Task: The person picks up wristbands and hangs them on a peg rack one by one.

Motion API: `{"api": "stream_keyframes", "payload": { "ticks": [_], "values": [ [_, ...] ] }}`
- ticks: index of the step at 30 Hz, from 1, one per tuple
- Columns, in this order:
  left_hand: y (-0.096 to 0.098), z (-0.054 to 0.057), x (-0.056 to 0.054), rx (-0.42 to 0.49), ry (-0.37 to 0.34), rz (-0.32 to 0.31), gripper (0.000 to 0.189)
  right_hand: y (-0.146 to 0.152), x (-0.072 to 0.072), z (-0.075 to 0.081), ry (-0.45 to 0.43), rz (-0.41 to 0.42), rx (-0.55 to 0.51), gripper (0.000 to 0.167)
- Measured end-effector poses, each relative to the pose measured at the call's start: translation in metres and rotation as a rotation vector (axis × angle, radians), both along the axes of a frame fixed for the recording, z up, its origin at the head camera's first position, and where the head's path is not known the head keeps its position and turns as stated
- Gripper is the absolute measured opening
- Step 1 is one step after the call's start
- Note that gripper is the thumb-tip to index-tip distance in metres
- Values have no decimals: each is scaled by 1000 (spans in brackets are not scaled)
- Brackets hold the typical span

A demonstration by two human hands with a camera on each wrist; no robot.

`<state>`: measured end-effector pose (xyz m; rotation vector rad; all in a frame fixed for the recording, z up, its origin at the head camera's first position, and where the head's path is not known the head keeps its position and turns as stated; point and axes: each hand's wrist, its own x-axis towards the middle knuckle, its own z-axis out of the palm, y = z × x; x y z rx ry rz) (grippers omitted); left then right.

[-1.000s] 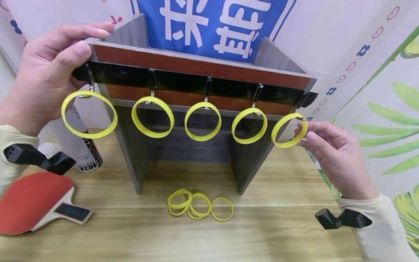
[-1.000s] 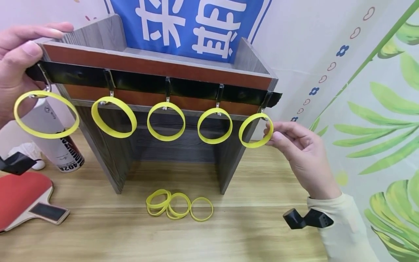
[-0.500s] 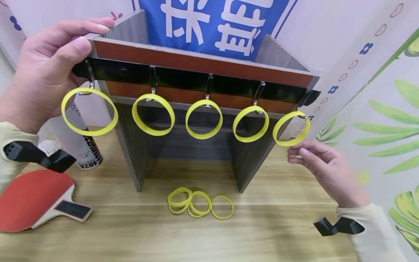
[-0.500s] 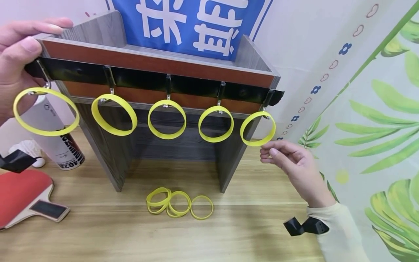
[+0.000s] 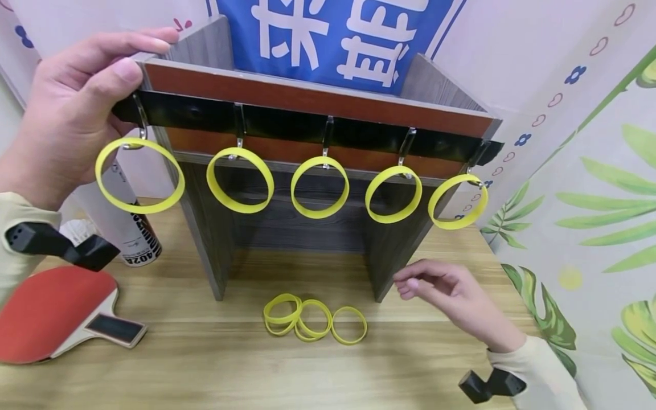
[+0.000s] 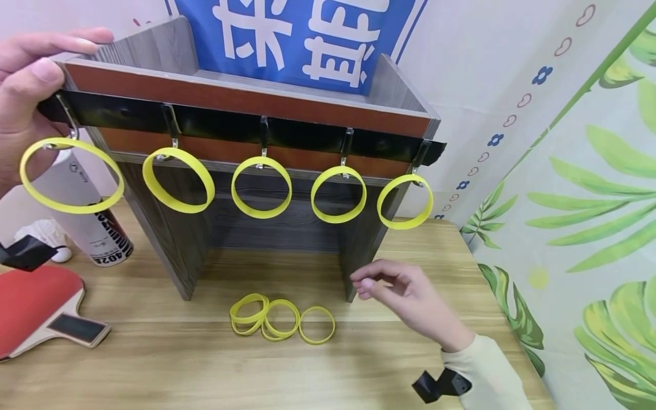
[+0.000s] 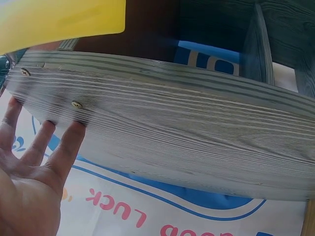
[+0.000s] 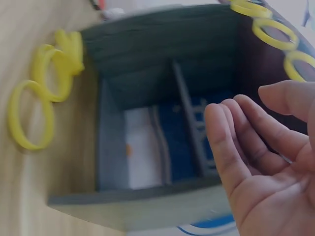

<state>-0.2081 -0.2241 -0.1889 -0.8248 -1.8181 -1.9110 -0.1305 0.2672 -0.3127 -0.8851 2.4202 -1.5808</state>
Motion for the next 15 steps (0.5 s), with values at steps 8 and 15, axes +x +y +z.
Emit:
{"api": "stream_keyframes", "payload": {
  "ticks": [8, 15],
  "values": [
    [2, 2, 2, 5, -2, 7, 35, -27, -4, -39, -97, -41, 138, 19],
    [1, 2, 3, -8, -6, 20, 35, -38, -5, -69, -28, -62, 248, 16]
  ]
}}
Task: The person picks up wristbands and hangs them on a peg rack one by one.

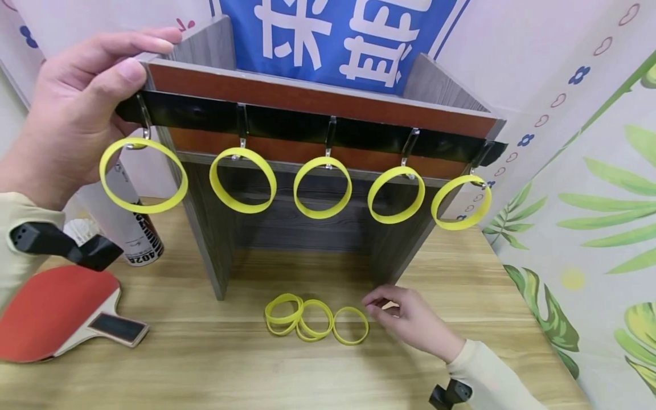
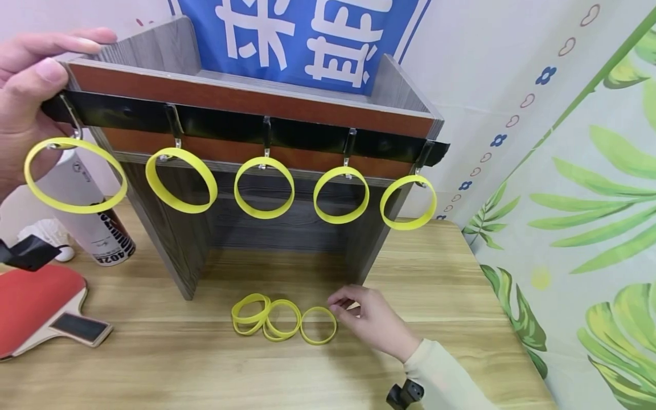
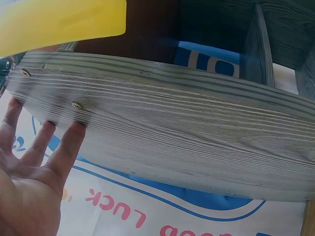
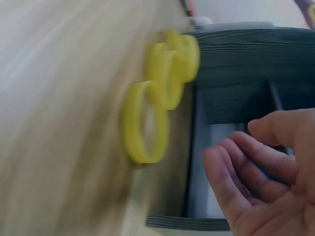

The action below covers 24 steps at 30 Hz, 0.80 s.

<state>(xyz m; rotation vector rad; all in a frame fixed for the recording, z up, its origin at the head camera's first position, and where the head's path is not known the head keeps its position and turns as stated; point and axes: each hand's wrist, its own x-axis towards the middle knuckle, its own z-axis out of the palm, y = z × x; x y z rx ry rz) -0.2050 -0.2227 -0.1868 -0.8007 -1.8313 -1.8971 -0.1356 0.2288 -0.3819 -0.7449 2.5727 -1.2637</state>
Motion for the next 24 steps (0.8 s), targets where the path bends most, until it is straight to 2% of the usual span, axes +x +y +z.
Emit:
{"api": "stream_keyframes", "payload": {
  "ticks": [5, 10, 15, 18, 24],
  "values": [
    [3, 1, 2, 14, -5, -11, 35, -5, -2, -15, 91, 9, 96, 13],
    [2, 1, 1, 13, -5, -2, 35, -7, -7, -22, 153, 12, 148, 10],
    [6, 3, 3, 19, 11, -2, 36, -8, -8, -31, 139, -13, 198, 8],
    [9, 4, 4, 24, 20, -28, 36, -8, -8, -36, 134, -30, 224, 7],
    [4, 2, 3, 14, 2, 6, 36, -14, -9, -38, 105, -56, 244, 6]
  ]
}}
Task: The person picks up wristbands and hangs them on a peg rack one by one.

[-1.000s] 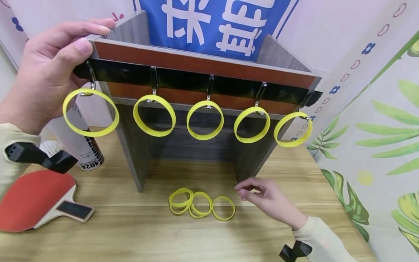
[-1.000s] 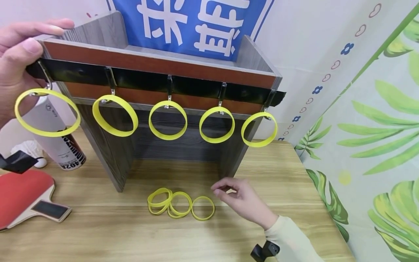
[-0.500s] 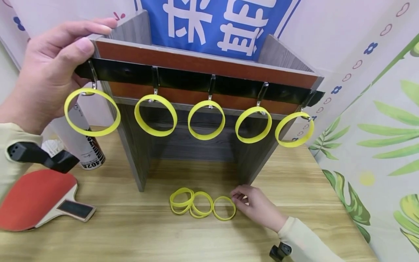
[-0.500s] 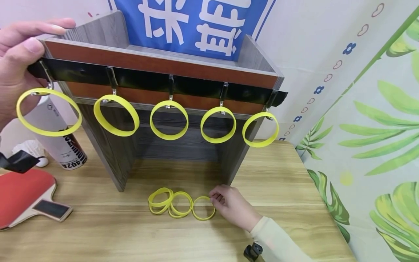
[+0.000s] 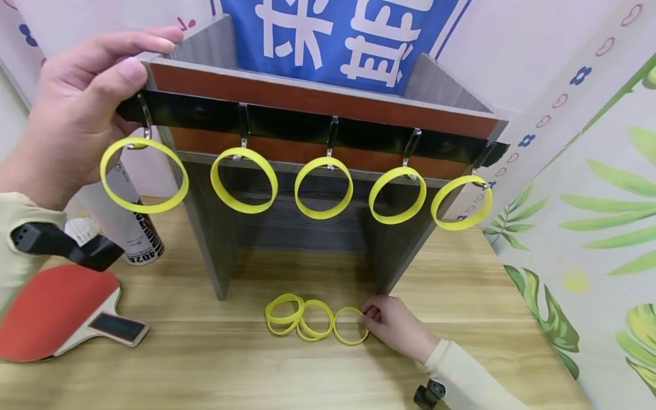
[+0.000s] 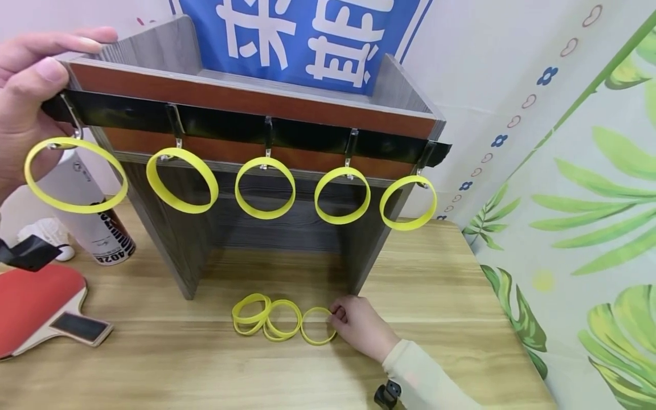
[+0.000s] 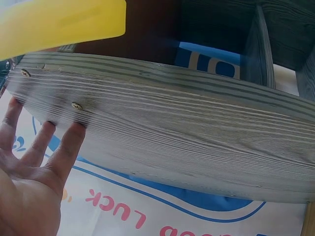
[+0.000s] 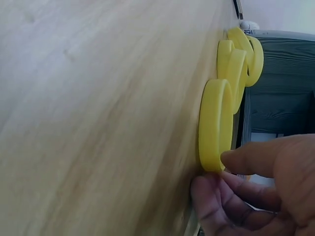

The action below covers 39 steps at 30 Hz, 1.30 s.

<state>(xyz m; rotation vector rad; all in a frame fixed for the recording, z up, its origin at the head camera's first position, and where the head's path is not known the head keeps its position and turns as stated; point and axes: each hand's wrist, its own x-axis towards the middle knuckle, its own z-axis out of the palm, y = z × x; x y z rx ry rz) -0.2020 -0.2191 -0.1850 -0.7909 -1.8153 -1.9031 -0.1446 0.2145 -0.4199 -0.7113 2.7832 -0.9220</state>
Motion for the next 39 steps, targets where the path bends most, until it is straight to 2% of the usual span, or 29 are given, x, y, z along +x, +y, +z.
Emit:
{"api": "stream_keyframes", "payload": {
  "ticks": [7, 14, 21, 26, 31, 34, 37, 39],
  "values": [
    [5, 1, 5, 1, 28, 14, 37, -2, 2, 1, 17, -12, 10, 6],
    [0, -2, 0, 4, 20, -10, 36, 0, 3, 4, 15, -11, -10, 8],
    [-2, -2, -1, 9, 11, -14, 35, 5, 1, 5, -175, 4, -138, 5],
    [1, 0, 0, 6, 13, -14, 35, 7, 0, 5, -328, 16, -274, 18],
    [0, 0, 1, 8, 27, -15, 36, 10, -2, 6, -492, -17, -398, 28],
    [-2, 0, 0, 4, 32, -25, 36, 13, -3, 7, -539, -38, -435, 32],
    [-1, 1, 1, 10, 26, -37, 36, 15, -2, 7, -553, -49, -455, 35],
    [1, 1, 2, 15, 24, -24, 37, 16, -2, 7, -557, -55, -465, 36]
  ]
}}
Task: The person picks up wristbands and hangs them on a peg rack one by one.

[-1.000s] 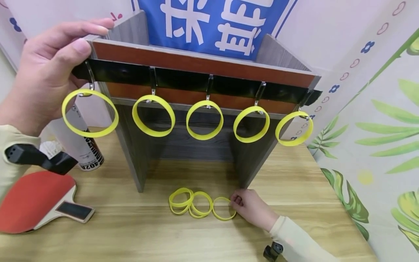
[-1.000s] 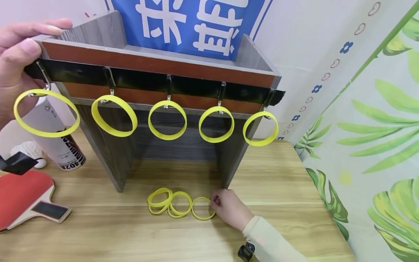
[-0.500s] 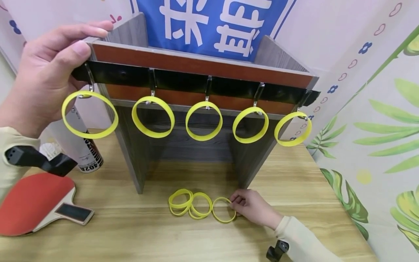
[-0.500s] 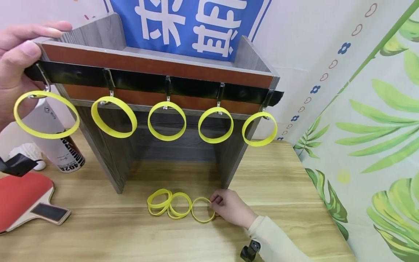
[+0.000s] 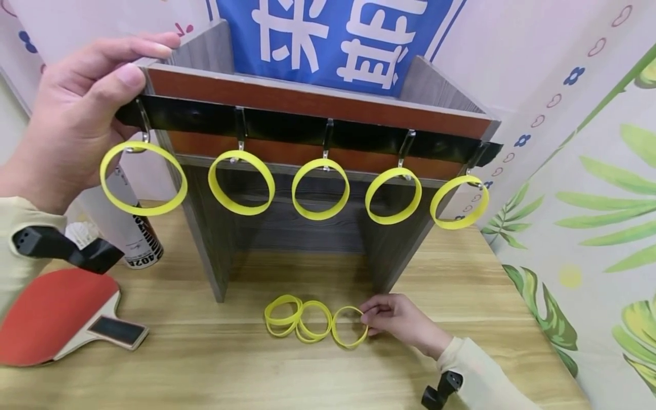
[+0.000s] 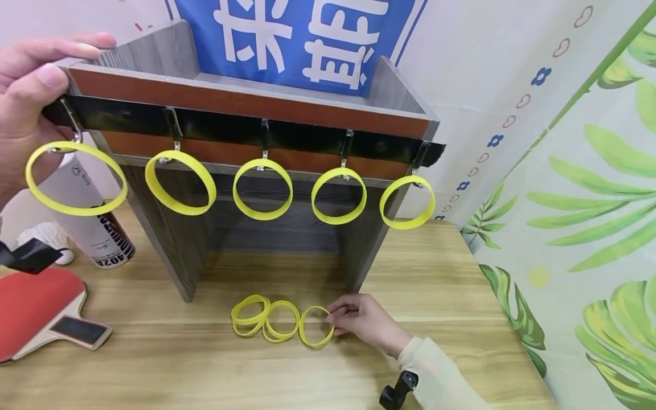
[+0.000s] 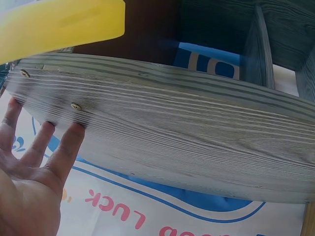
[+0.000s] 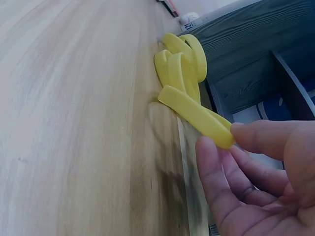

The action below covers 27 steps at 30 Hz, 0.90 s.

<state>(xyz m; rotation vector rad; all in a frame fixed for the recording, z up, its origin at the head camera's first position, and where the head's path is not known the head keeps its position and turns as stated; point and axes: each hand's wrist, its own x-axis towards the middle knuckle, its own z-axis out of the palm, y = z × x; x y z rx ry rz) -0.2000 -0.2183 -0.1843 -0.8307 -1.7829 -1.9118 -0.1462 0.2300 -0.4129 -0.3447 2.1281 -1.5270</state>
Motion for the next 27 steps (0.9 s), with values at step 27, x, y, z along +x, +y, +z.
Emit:
{"api": "stream_keyframes", "payload": {
  "ticks": [27],
  "values": [
    [-1, -4, -5, -2, 15, 12, 36, -45, 11, 28, 37, 87, -182, 43]
  ]
}}
